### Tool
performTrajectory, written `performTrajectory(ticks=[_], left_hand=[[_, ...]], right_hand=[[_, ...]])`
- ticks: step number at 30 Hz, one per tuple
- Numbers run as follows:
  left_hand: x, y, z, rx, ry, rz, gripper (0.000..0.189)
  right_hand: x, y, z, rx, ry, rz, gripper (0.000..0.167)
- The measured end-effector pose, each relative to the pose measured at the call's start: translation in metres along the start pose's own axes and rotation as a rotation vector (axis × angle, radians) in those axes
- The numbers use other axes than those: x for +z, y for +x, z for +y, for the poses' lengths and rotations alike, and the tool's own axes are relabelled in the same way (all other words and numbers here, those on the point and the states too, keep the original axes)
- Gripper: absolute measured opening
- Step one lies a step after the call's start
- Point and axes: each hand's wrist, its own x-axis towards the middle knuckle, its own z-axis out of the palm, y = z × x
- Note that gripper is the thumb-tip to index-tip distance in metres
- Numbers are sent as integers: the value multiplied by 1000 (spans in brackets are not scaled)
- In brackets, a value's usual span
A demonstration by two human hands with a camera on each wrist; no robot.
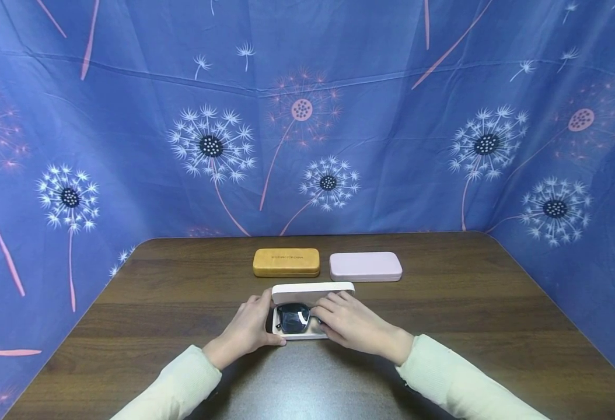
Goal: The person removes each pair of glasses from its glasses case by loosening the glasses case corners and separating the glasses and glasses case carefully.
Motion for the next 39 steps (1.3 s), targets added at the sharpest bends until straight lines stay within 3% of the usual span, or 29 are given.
performTrajectory(ticks=[22, 39], left_hand=[[-1, -2, 2, 21, 0, 16, 90], [-2, -2, 5, -12, 5, 4, 89]], right_hand=[[13, 6, -5, 78, -79, -84, 30], [13, 15, -7, 119, -74, -173, 28]])
